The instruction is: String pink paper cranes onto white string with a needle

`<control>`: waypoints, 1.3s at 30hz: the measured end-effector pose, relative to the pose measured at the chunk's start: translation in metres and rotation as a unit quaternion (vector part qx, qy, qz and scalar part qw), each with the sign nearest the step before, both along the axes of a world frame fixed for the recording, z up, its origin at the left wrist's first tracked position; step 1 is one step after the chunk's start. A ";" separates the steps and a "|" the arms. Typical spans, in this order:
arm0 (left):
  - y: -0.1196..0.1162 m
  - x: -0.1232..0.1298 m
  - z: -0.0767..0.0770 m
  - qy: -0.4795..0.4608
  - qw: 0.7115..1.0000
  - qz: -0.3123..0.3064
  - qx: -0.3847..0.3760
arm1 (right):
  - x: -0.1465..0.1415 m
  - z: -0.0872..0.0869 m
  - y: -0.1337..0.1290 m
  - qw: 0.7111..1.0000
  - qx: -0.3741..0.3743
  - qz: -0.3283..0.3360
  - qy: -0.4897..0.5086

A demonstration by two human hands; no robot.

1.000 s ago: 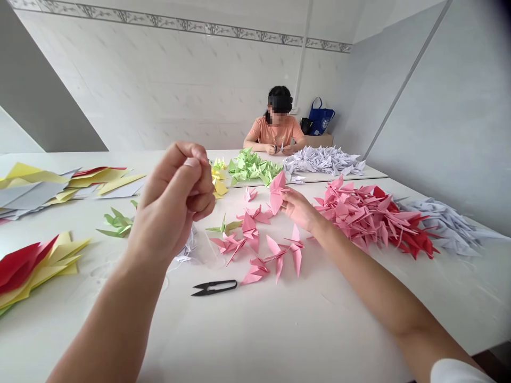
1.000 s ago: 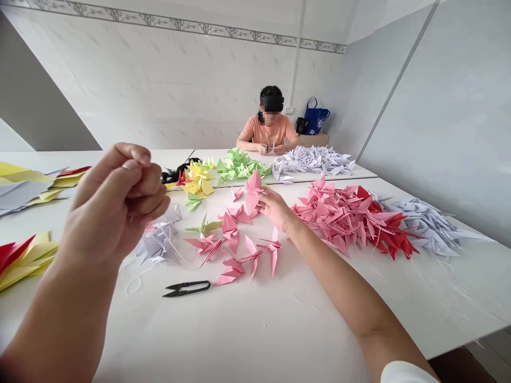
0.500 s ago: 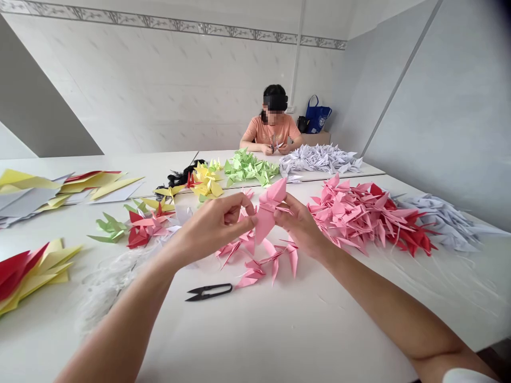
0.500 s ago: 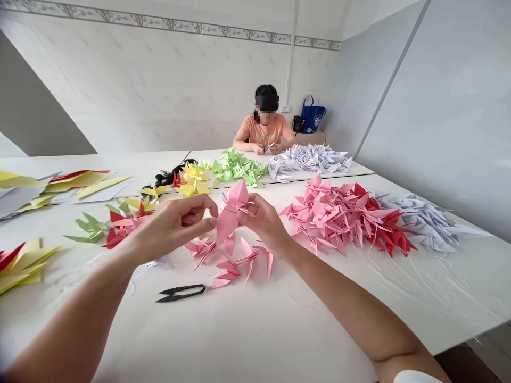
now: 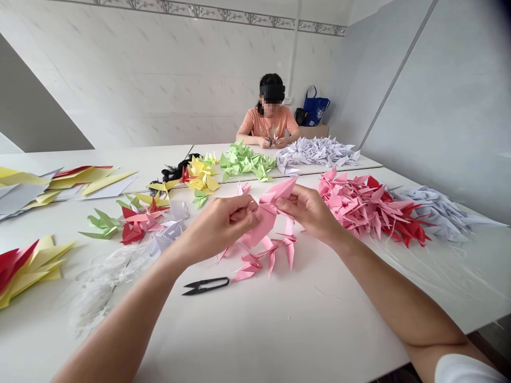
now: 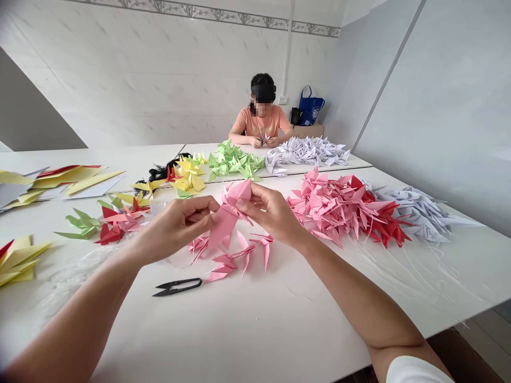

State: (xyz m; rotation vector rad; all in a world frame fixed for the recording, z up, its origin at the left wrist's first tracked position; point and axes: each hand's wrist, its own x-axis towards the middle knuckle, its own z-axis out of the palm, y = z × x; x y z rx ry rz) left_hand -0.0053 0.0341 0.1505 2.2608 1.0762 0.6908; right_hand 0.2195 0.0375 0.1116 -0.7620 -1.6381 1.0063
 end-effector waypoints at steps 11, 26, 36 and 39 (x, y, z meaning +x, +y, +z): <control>-0.019 0.007 0.008 0.019 0.999 -0.028 0.036 | -0.010 -0.003 0.000 0.949 -0.191 0.123 0.220; -0.025 0.010 0.010 0.029 0.998 -0.030 0.040 | -0.018 -0.001 -0.006 0.938 -0.210 0.137 0.238; -0.023 0.013 0.001 0.010 0.999 -0.012 0.032 | -0.021 -0.005 -0.010 0.985 -0.054 0.002 0.166; -0.023 0.014 -0.001 -0.024 0.999 -0.028 0.030 | -0.021 -0.003 -0.015 0.990 0.032 -0.058 0.122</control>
